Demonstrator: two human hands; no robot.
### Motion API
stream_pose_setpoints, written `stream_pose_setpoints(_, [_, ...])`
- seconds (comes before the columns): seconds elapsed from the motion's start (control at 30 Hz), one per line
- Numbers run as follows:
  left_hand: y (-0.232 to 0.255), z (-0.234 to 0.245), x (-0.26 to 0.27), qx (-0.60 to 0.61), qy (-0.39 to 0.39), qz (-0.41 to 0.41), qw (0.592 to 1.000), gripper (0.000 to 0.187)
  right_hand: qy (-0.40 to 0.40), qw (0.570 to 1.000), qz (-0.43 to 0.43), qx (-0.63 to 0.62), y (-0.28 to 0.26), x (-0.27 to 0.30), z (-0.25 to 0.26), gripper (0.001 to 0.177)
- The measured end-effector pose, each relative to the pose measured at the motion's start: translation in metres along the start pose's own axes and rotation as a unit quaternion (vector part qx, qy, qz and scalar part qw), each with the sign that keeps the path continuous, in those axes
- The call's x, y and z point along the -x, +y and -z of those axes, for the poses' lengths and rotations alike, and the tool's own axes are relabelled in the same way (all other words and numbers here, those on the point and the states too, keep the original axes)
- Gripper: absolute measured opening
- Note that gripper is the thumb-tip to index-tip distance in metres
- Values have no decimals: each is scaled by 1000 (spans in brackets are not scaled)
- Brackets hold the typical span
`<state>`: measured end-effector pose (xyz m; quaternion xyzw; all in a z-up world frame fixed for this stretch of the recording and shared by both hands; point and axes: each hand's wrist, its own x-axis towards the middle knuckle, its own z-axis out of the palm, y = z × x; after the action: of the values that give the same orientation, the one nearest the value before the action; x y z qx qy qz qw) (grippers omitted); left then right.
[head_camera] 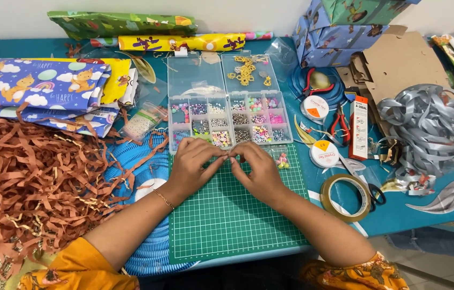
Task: Sorting and selecting small beads and charms from a multi-compartment organizer box on a craft table.
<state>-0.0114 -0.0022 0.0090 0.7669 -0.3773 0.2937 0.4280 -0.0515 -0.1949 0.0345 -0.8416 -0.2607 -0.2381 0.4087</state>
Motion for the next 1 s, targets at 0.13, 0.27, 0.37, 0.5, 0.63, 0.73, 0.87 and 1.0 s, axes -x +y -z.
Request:
stream_pose_setpoints(0.13, [-2,-1,1,-17,1,-8,1000,12,-11,1000,-14,-7,9,8,-4,7])
stream_pose_setpoints(0.27, [-4,-4,6,-19,-14,-17,1000,14,-16,996,-57,-61,11,11,-6,11])
stream_pose_setpoints(0.37, [-6,-7,8,-25,-18,-24,999,16,-14,996,-58,-64,9,9,-5,10])
stream_pose_setpoints(0.5, [10,3,-5,0,-30,6,1000,13,-15,999,-41,-19,6,7,-4,11])
stream_pose_setpoints(0.63, [3,0,2,30,-28,46,998,15,18,992,77,96,7,1,1,10])
stream_pose_setpoints(0.73, [7,4,-2,27,-29,57,998,17,47,964,162,206,11,4,-2,12])
stream_pose_setpoints(0.87, [12,5,-4,28,-34,55,998,15,52,947,199,246,12,6,-5,9])
stream_pose_setpoints(1.0, [10,6,-5,50,-43,47,997,10,31,958,179,222,12,5,-5,12])
